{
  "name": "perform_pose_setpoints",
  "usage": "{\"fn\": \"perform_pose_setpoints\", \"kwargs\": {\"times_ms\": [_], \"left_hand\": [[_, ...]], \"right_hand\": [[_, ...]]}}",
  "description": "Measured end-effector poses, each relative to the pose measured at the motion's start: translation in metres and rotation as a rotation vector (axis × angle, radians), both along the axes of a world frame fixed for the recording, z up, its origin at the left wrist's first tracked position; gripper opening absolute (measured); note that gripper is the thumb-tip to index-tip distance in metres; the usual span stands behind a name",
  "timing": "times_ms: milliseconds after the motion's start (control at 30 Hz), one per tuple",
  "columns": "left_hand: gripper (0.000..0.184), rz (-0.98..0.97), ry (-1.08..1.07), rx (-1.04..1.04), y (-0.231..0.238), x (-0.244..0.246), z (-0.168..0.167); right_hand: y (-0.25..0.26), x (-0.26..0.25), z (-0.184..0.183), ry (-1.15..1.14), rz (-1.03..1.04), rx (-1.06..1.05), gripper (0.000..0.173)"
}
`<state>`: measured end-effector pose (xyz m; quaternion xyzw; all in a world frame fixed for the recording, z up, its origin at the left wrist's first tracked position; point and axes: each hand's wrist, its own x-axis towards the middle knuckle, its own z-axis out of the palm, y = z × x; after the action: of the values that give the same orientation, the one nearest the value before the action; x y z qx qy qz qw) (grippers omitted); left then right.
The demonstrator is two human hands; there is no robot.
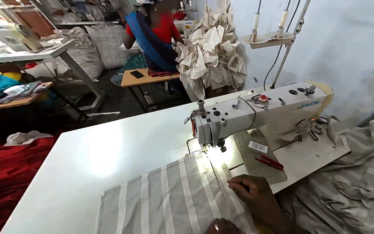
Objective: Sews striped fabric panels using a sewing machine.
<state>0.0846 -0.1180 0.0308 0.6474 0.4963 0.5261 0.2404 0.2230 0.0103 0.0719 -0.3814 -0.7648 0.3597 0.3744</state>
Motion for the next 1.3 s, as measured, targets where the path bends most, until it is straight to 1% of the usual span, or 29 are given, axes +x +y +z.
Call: {"fn": "perform_pose_setpoints", "kwargs": {"times_ms": [33, 67, 133, 167, 200, 267, 333, 367, 400, 467, 533, 567, 600, 667, 700, 733, 767, 833, 867, 900, 933, 1000, 1167, 1233, 1300], "left_hand": [[0.013, 0.019, 0.119, 0.096, 0.009, -0.008, 0.009], [0.014, -0.001, 0.260, 0.155, 0.020, -0.015, 0.019], [0.030, -0.078, 0.567, 0.186, 0.049, -0.027, 0.029], [0.035, -0.096, 0.639, 0.193, 0.061, -0.031, 0.027], [0.035, -0.082, 0.658, 0.186, 0.068, -0.034, 0.022], [0.025, 0.060, 0.645, 0.177, 0.072, -0.037, 0.016], [0.024, 0.235, 0.623, 0.147, 0.067, -0.038, 0.012], [0.024, 0.287, 0.630, 0.124, 0.062, -0.037, 0.009], [0.024, 0.315, 0.635, 0.099, 0.058, -0.035, 0.006], [0.023, 0.332, 0.617, 0.034, 0.047, -0.031, 0.000], [0.023, 0.351, 0.558, -0.052, 0.038, -0.033, 0.003], [0.023, 0.362, 0.513, -0.085, 0.034, -0.036, 0.007], [0.023, 0.364, 0.463, -0.111, 0.031, -0.041, 0.013], [0.021, 0.348, 0.332, -0.119, 0.026, -0.051, 0.025], [0.020, 0.334, 0.270, -0.111, 0.024, -0.054, 0.031], [0.019, 0.316, 0.211, -0.102, 0.022, -0.056, 0.038], [0.017, 0.297, 0.166, -0.096, 0.020, -0.056, 0.045], [0.015, 0.260, 0.124, -0.091, 0.016, -0.053, 0.060], [0.015, 0.246, 0.116, -0.088, 0.013, -0.051, 0.066], [0.014, 0.232, 0.107, -0.086, 0.010, -0.048, 0.072], [0.013, 0.221, 0.106, -0.080, 0.007, -0.046, 0.076], [0.013, 0.208, 0.108, -0.059, 0.004, -0.042, 0.080], [0.012, 0.198, 0.130, -0.039, 0.002, -0.039, 0.083], [0.012, 0.205, 0.135, -0.032, 0.002, -0.039, 0.082], [0.012, 0.213, 0.134, -0.024, 0.002, -0.039, 0.080]], "right_hand": [[-0.006, 0.010, -0.004, -0.136, 0.029, 0.093, 0.020], [-0.014, 0.019, -0.005, -0.235, 0.096, 0.120, 0.019], [-0.025, 0.032, -0.005, -0.352, 0.179, 0.136, 0.018], [-0.026, 0.040, -0.005, -0.398, 0.168, 0.125, 0.020], [-0.020, 0.049, -0.003, -0.447, 0.127, 0.111, 0.021], [0.002, 0.070, 0.005, -0.550, -0.055, 0.062, 0.024], [0.032, 0.084, 0.002, -0.662, -0.310, 0.172, 0.018], [0.047, 0.087, -0.003, -0.703, -0.382, 0.213, 0.018], [0.060, 0.088, -0.009, -0.745, -0.402, 0.224, 0.023], [0.079, 0.087, -0.020, -0.822, -0.350, 0.176, 0.035], [0.084, 0.088, -0.023, -0.840, -0.305, 0.137, 0.035], [0.082, 0.090, -0.022, -0.797, -0.309, 0.128, 0.034], [0.077, 0.095, -0.019, -0.700, -0.325, 0.113, 0.035], [0.053, 0.098, -0.011, -0.360, -0.327, 0.028, 0.038], [0.032, 0.093, -0.004, -0.165, -0.292, -0.104, 0.038], [0.008, 0.086, 0.001, 0.044, -0.205, -0.271, 0.036], [-0.016, 0.078, 0.004, 0.237, -0.055, -0.461, 0.034], [-0.057, 0.060, 0.004, 0.472, 0.255, -0.777, 0.034], [-0.070, 0.052, 0.003, 0.538, 0.355, -0.898, 0.034], [-0.078, 0.044, 0.003, 0.567, 0.405, -0.983, 0.035], [-0.082, 0.037, 0.005, 0.567, 0.422, -1.021, 0.037], [-0.083, 0.026, 0.011, 0.568, 0.436, -1.011, 0.040], [-0.077, 0.013, 0.018, 0.638, 0.491, -0.963, 0.031], [-0.076, 0.014, 0.018, 0.631, 0.461, -0.930, 0.027], [-0.070, 0.018, 0.018, 0.568, 0.328, -0.824, 0.024]]}}
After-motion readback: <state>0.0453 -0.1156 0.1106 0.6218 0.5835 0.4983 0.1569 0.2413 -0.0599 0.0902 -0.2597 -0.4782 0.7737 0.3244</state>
